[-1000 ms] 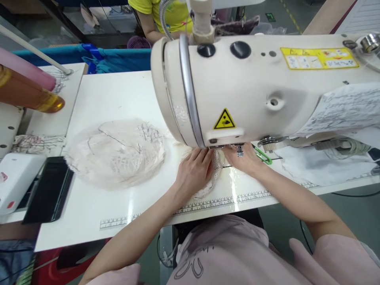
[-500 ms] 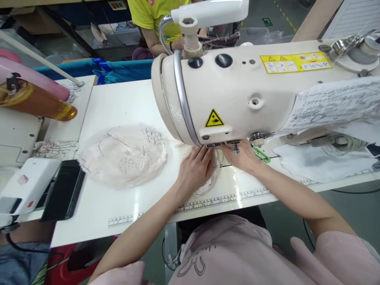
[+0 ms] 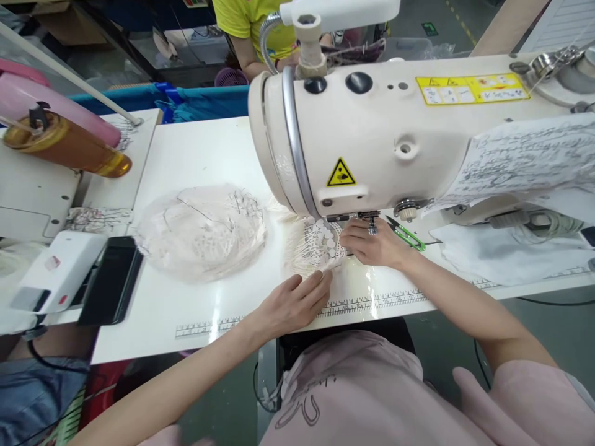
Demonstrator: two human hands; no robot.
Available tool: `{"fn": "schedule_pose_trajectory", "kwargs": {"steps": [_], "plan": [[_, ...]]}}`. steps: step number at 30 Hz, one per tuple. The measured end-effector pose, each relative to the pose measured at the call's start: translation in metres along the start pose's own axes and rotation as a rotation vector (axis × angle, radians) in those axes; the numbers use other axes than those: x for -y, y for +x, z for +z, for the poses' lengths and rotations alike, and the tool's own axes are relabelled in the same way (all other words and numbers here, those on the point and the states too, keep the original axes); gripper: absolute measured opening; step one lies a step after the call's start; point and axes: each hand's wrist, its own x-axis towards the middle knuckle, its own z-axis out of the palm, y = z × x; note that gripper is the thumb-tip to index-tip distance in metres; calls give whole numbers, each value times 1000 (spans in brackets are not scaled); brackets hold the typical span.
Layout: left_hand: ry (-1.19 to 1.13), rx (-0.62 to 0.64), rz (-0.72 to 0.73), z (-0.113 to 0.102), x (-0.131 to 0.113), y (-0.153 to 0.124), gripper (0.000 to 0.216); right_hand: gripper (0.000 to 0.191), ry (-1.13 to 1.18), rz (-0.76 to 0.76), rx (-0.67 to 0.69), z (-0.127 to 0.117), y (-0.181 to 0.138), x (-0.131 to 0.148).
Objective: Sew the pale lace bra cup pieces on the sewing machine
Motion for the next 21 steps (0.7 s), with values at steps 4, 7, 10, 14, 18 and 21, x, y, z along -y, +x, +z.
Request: {"fn": "schedule_pose_trajectory", "kwargs": {"steps": [4,7,10,14,18,21], "plan": [[-8,-29,-124,3,-6,-1,30,30,72,-4,-67,4,-3,-2],[15,-16,-194,1,-8,0,27,30,68,11,-75,5,-4,-2],[101,-17,-189,-1,-7,-3,19,30,61,2,-98,5,-4,-2],[128,11,-160,1,-3,-7,27,29,62,-26,-151,6,-4,-3],[34,0,-272,-3,2,-6,26,30,85,-20,-132,3,-4,-4],[-170,-47,-540,-16,8,-1,19,32,79,-15,-79,0,-4,-3]]}}
